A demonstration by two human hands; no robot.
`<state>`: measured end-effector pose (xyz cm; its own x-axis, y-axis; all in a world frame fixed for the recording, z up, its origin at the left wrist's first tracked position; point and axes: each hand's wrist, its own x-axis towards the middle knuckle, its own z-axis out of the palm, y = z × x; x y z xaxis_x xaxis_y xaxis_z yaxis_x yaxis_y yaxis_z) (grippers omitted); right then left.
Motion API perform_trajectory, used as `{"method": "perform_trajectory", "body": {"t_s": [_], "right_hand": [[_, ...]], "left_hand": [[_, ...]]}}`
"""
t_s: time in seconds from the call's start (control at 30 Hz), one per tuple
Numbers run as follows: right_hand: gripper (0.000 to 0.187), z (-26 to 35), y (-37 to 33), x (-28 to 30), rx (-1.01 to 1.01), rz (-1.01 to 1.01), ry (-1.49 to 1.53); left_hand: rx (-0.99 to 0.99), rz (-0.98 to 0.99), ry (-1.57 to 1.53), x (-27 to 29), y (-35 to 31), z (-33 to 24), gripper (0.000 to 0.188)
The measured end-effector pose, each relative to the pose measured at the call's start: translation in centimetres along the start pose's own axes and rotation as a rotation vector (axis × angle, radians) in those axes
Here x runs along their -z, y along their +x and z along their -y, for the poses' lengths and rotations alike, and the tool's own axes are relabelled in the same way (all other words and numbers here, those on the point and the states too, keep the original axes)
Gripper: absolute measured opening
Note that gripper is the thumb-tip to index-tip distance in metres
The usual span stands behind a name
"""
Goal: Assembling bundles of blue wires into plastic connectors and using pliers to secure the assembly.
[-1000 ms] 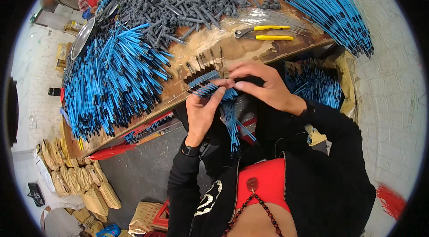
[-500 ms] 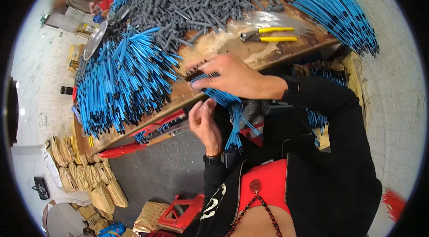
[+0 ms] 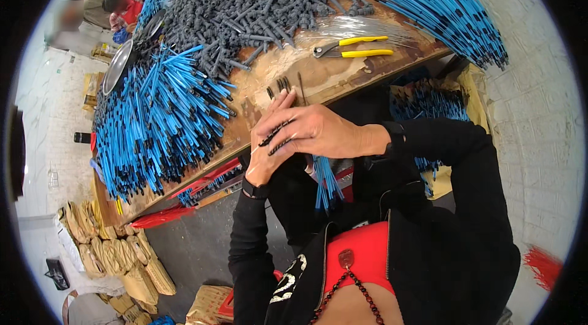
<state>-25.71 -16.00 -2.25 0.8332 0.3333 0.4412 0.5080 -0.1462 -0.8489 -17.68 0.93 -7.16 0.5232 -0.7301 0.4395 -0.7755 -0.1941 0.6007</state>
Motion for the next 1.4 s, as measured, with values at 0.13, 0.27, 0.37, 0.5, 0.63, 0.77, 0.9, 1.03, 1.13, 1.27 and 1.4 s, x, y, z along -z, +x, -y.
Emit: {"method": "perform_trajectory", "body": {"t_s": [0.13, 0.27, 0.37, 0.5, 0.63, 0.77, 0.9, 1.03, 1.13, 1.27, 1.4], "right_hand": [[0.024, -0.1, -0.5, 0.1, 0.012, -0.1, -0.068], [0.023, 0.1, -1.0, -0.9, 0.065, -0.113, -0.098], [0.021, 0.8, -0.8, -0.7, 0.006, -0.131, 0.023], [0.021, -0.1, 0.2, 6.0, -0.222, -0.469, 0.363], [0.023, -6.5, 4.1, 15.5, -0.469, -0.084, -0.488], [0.015, -11.9, 5.6, 16.2, -0.096, 0.202, -1.185], [0.013, -11.0, 7.6, 15.1, -0.189, 0.298, -1.313], [0.013, -7.6, 8.5, 14.3, -0.192, 0.276, -1.237], [0.016, -6.7, 7.0, 11.3, -0.061, 0.234, -1.043], [0.017, -7.3, 4.4, 7.8, -0.046, 0.278, -1.072], [0.015, -8.0, 2.8, 7.4, -0.009, 0.163, -1.026]], "left_hand": [[-0.034, 0.08, -0.038, 1.1, 0.3, 0.5, 0.05], [-0.007, 0.119, -0.136, 0.8, 0.0, 0.5, 0.046], [0.104, 0.044, -0.215, 0.4, 0.2, 0.4, 0.048], [-0.053, 0.031, 0.198, 0.2, 0.1, 0.1, 0.04], [-0.075, 0.047, 0.184, 0.6, 0.3, -0.1, 0.049], [-0.071, 0.039, 0.175, 0.7, 0.3, -0.1, 0.049], [-0.076, 0.003, 0.196, 0.5, 0.2, 0.0, 0.041], [-0.073, -0.013, 0.192, 0.5, 0.0, 0.2, 0.041], [-0.081, -0.021, 0.156, 0.5, -0.1, 0.3, 0.04], [-0.084, -0.026, 0.165, 0.6, -0.1, 0.2, 0.04], [-0.072, -0.031, 0.181, 0.6, 0.0, 0.0, 0.04]]}}
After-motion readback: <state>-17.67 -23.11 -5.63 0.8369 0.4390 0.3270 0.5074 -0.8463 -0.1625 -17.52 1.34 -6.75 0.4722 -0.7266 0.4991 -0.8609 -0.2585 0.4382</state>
